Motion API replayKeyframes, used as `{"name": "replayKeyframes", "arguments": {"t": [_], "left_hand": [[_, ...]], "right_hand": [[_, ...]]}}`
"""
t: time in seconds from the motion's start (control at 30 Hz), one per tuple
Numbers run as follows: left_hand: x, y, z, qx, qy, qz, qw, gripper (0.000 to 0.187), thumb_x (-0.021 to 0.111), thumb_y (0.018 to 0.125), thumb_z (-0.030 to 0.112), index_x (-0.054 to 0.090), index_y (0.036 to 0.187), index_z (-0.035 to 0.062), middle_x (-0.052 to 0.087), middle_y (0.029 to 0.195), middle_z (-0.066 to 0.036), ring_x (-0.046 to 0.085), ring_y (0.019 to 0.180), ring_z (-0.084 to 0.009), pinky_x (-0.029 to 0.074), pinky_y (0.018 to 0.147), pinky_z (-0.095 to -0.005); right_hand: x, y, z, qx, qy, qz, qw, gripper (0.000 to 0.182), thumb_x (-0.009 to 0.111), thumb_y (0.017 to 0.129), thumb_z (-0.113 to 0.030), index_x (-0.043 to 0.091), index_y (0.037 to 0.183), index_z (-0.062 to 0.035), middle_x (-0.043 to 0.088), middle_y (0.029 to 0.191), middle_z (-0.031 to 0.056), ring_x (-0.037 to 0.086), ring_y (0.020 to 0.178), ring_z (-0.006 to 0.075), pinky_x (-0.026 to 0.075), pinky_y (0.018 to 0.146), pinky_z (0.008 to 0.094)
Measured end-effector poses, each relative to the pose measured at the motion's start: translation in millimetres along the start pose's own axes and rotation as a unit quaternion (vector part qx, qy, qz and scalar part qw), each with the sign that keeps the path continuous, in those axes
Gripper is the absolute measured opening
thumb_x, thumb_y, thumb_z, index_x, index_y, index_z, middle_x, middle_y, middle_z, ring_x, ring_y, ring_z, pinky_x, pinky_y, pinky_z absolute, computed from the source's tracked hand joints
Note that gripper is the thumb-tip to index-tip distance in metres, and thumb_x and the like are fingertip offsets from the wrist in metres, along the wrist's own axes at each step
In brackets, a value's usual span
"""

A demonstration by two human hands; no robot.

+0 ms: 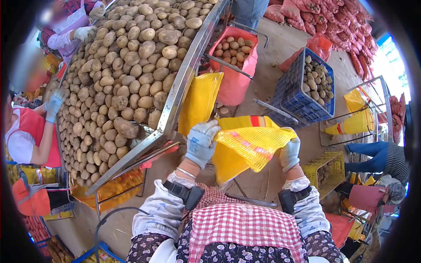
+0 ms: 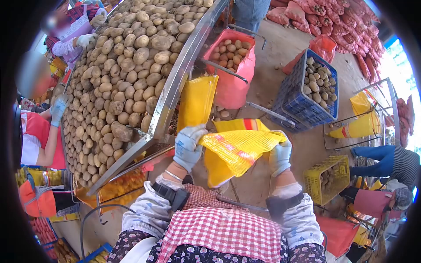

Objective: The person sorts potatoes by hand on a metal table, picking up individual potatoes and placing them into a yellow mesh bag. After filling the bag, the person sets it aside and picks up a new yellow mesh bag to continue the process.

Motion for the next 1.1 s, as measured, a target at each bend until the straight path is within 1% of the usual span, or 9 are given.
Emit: {"name": "replayKeyframes", "arguments": {"t": [0.1, 0.17, 0.23, 0.3, 0.43, 0.5, 0.57, 0.77, 1.1], "left_hand": [[-29, 41, 13, 0.026, -0.012, 0.037, 0.999, 0.018, 0.059, 0.076, 0.015, 0.064, 0.091, 0.0068, 0.067, 0.098, -0.012, 0.063, 0.090, -0.0307, 0.048, 0.083, -0.0410], [-23, 48, 4, -0.031, -0.050, 0.003, 0.998, 0.016, 0.061, 0.074, 0.014, 0.063, 0.088, 0.0061, 0.067, 0.096, -0.013, 0.062, 0.088, -0.0341, 0.048, 0.081, -0.0422], [0, 33, 3, -0.047, -0.024, -0.040, 0.998, 0.014, 0.064, 0.078, 0.016, 0.065, 0.086, 0.0045, 0.067, 0.085, -0.012, 0.063, 0.076, -0.0291, 0.050, 0.072, -0.0373], [52, -23, -38, -0.347, -0.147, -0.205, 0.903, 0.021, 0.069, 0.083, 0.023, 0.068, 0.088, 0.0028, 0.065, 0.074, -0.010, 0.061, 0.065, -0.0194, 0.048, 0.062, -0.0313], [84, -82, -37, -0.450, -0.285, -0.232, 0.814, 0.034, 0.068, 0.086, 0.036, 0.069, 0.094, 0.0020, 0.063, 0.069, -0.008, 0.057, 0.060, -0.0126, 0.045, 0.057, -0.0280], [85, -78, -20, -0.370, -0.145, -0.311, 0.863, 0.039, 0.065, 0.087, 0.039, 0.069, 0.100, 0.0032, 0.065, 0.072, -0.009, 0.059, 0.063, -0.0155, 0.046, 0.059, -0.0295], [92, -80, -5, -0.339, -0.140, -0.307, 0.878, 0.043, 0.063, 0.087, 0.045, 0.068, 0.096, 0.0031, 0.066, 0.077, -0.012, 0.063, 0.069, -0.0233, 0.048, 0.064, -0.0330], [96, -72, 39, -0.155, -0.070, -0.418, 0.892, 0.046, 0.059, 0.087, 0.048, 0.066, 0.089, 0.0029, 0.065, 0.085, -0.019, 0.062, 0.080, -0.0367, 0.048, 0.071, -0.0404], [99, -117, 4, -0.398, -0.429, -0.287, 0.758, 0.026, 0.053, 0.098, 0.025, 0.064, 0.098, 0.0022, 0.065, 0.087, -0.001, 0.057, 0.076, -0.0095, 0.047, 0.067, -0.0255]], "right_hand": [[-6, 9, -16, -0.113, -0.160, 0.022, 0.980, 0.015, 0.060, 0.087, -0.003, 0.061, 0.102, 0.0006, 0.065, 0.093, 0.0056, 0.062, 0.082, 0.0129, 0.051, 0.074, 0.0272], [-28, 16, 30, -0.002, 0.042, 0.072, 0.997, 0.014, 0.059, 0.087, -0.003, 0.062, 0.101, -0.0004, 0.065, 0.091, 0.0048, 0.062, 0.080, 0.0126, 0.051, 0.072, 0.0261], [-12, -1, 41, 0.104, -0.092, 0.065, 0.988, 0.018, 0.064, 0.086, -0.016, 0.065, 0.098, -0.0028, 0.067, 0.084, 0.0037, 0.063, 0.073, 0.0158, 0.051, 0.065, 0.0299], [-13, -21, 72, 0.166, -0.402, -0.006, 0.900, 0.029, 0.065, 0.086, -0.020, 0.062, 0.109, -0.0015, 0.068, 0.089, 0.0075, 0.064, 0.079, 0.0163, 0.051, 0.072, 0.0303], [-4, -63, 60, 0.195, -0.544, -0.014, 0.816, 0.038, 0.066, 0.087, -0.029, 0.062, 0.113, -0.0027, 0.068, 0.092, 0.0097, 0.064, 0.081, 0.0175, 0.051, 0.075, 0.0310], [28, -70, 72, 0.161, -0.340, -0.129, 0.918, 0.046, 0.066, 0.087, -0.037, 0.060, 0.117, -0.0024, 0.069, 0.095, 0.0106, 0.063, 0.083, 0.0173, 0.050, 0.076, 0.0322], [54, -71, 70, 0.244, -0.317, -0.178, 0.899, 0.048, 0.066, 0.088, -0.038, 0.059, 0.117, -0.0006, 0.068, 0.099, 0.0114, 0.063, 0.085, 0.0170, 0.050, 0.076, 0.0325], [102, -70, 89, 0.403, 0.251, -0.093, 0.875, 0.027, 0.060, 0.090, -0.010, 0.057, 0.114, 0.0023, 0.064, 0.110, 0.0143, 0.063, 0.098, 0.0304, 0.052, 0.087, 0.0433], [97, -66, 101, 0.376, 0.258, -0.038, 0.889, 0.031, 0.062, 0.092, -0.019, 0.056, 0.115, 0.0007, 0.065, 0.109, 0.0124, 0.063, 0.095, 0.0233, 0.052, 0.082, 0.0379]]}}
Point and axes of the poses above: each hand's wrist, its own y-axis towards the middle knuckle, its own x-axis out of the palm, z = x × y, the point moved 10 cm from there along y, towards the middle knuckle
